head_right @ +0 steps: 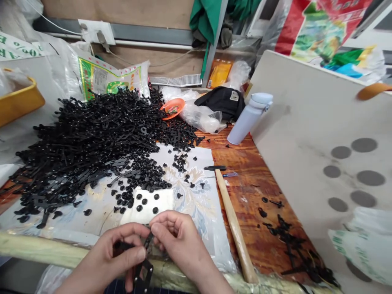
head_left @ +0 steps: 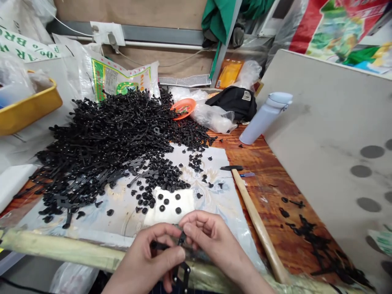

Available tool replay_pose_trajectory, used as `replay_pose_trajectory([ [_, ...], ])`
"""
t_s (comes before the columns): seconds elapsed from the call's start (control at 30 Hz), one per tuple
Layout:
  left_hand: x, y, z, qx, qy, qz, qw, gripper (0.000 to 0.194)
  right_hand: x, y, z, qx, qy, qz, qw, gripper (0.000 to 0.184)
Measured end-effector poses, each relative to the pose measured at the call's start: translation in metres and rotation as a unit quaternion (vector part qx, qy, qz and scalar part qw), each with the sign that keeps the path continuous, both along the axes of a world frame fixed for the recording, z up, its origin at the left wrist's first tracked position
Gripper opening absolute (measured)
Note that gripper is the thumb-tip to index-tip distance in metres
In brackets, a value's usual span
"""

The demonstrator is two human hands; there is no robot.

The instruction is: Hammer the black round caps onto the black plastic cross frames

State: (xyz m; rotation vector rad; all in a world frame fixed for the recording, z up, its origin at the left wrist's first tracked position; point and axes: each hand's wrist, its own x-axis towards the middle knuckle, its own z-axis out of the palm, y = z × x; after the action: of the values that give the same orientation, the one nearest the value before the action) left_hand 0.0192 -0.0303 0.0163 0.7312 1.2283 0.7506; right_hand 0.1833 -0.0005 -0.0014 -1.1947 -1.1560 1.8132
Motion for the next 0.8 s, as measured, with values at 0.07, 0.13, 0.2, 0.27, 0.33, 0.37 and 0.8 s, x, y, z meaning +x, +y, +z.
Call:
replay_pose_trajectory([
  [0.07,0.001,0.001,0.002,-0.007,-0.005,0.015,1.000,0.031,-0.002,-0.001,-0.002,0.001,0.020,-0.035,0.999,0.039],
  [0.13,0.001,0.001,0.004,-0.026,-0.060,0.042,0.997,0.036,-0.003,-0.002,-0.005,-0.005,0.052,-0.078,0.996,0.037],
  [0.2,0.001,0.000,0.005,-0.043,-0.106,0.059,0.992,0.041,-0.003,-0.003,-0.010,-0.020,0.083,-0.110,0.990,0.036],
  [0.27,0.003,-0.002,0.004,-0.049,-0.096,0.069,0.992,0.042,-0.003,-0.005,-0.013,-0.029,0.096,-0.122,0.988,0.036],
  [0.33,0.006,-0.004,0.002,-0.048,-0.055,0.080,0.994,0.040,-0.005,-0.007,-0.014,-0.023,0.090,-0.125,0.988,0.036],
  [0.37,0.008,-0.004,0.001,-0.047,-0.035,0.090,0.994,0.039,-0.007,-0.008,-0.014,-0.016,0.082,-0.125,0.989,0.035],
  [0.8,0.002,0.001,-0.015,-0.103,0.006,0.149,0.983,0.036,0.078,0.021,-0.016,0.264,-0.469,-0.185,0.822,0.041],
])
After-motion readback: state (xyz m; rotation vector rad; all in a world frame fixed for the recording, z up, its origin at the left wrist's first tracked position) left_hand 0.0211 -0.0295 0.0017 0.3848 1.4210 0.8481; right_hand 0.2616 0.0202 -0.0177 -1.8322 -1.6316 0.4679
